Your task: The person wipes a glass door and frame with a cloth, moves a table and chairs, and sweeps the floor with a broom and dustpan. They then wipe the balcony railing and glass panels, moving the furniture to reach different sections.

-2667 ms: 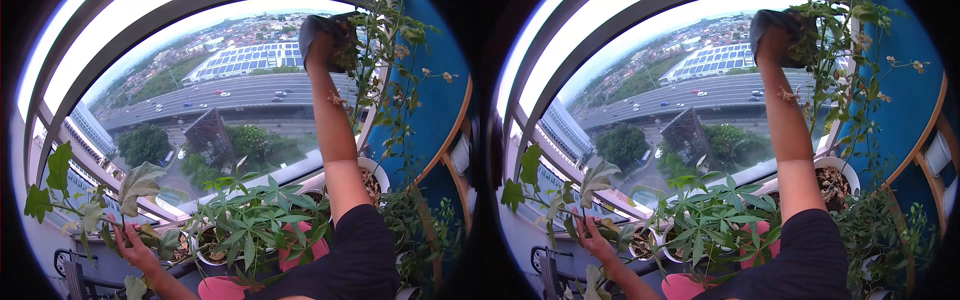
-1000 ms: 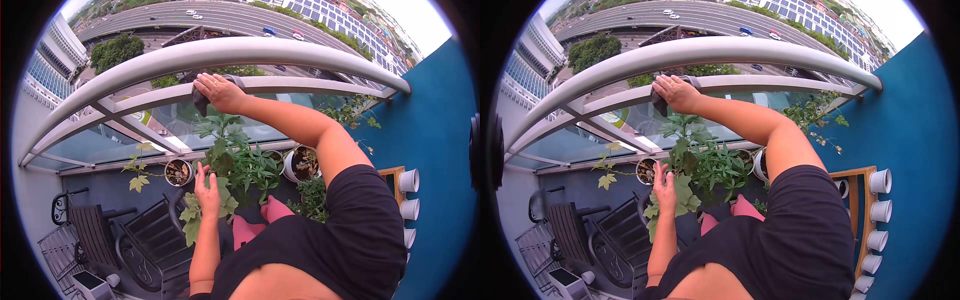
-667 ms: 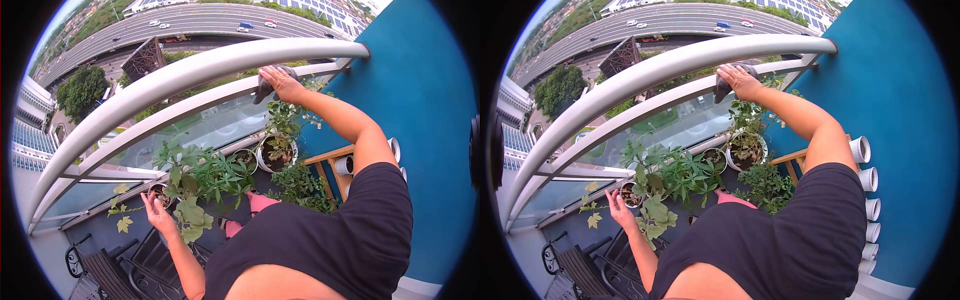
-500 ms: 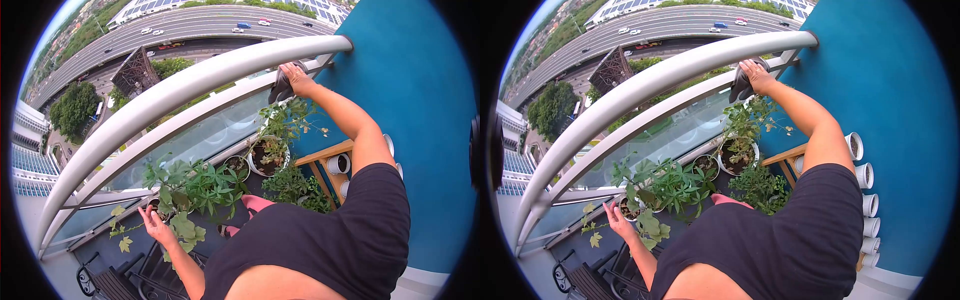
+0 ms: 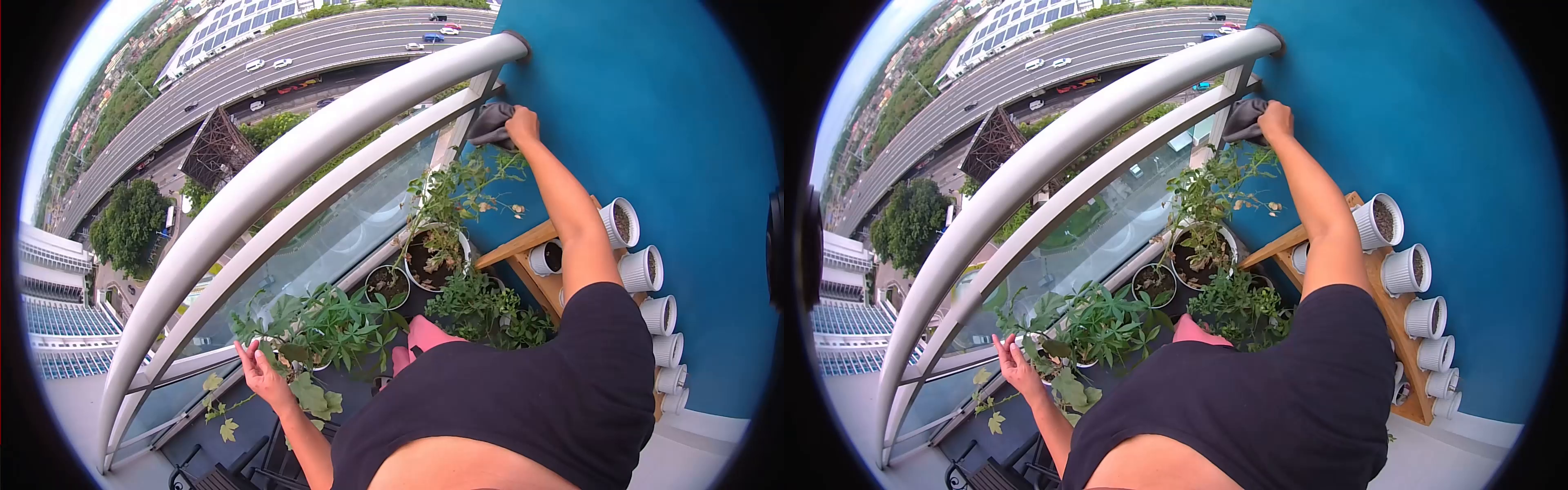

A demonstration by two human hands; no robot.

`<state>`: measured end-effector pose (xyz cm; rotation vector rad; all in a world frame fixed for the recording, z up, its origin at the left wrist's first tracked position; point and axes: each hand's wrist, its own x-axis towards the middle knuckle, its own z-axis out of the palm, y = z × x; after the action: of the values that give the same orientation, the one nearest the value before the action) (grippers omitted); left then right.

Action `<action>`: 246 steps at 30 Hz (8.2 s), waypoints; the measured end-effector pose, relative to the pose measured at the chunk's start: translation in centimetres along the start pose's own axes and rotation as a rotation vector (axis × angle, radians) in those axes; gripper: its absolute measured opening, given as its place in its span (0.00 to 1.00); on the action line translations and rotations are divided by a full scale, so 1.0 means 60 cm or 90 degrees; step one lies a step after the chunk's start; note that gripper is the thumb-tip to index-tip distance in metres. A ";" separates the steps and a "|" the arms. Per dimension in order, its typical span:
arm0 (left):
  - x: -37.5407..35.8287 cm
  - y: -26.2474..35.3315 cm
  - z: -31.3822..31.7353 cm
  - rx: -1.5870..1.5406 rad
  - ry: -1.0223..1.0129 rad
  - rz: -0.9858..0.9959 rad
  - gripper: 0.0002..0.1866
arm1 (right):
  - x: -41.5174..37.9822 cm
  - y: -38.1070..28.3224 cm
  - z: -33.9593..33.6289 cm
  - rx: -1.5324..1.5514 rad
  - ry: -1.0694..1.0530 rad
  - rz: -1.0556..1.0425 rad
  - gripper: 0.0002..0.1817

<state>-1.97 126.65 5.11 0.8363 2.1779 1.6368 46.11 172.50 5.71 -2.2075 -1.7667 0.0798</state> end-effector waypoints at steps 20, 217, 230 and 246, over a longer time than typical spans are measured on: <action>-0.028 -0.018 -0.065 -0.005 0.018 -0.025 0.26 | 0.031 -0.229 -0.100 0.057 0.145 -0.413 0.31; 0.305 -0.528 -1.381 -0.498 0.086 -0.437 0.28 | -1.341 -1.105 0.016 0.824 -0.257 0.039 0.15; 0.420 -0.531 -1.339 -0.449 0.035 -0.484 0.27 | -1.096 -1.137 -0.063 0.382 0.103 -0.401 0.17; 0.444 -0.573 -1.373 -0.477 0.115 -0.554 0.27 | -1.433 -1.427 -0.066 0.279 0.054 -0.660 0.25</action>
<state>-77.72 72.53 1.28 -0.4267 1.4271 1.7957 -54.05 105.46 20.16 -0.8287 -2.3216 0.1150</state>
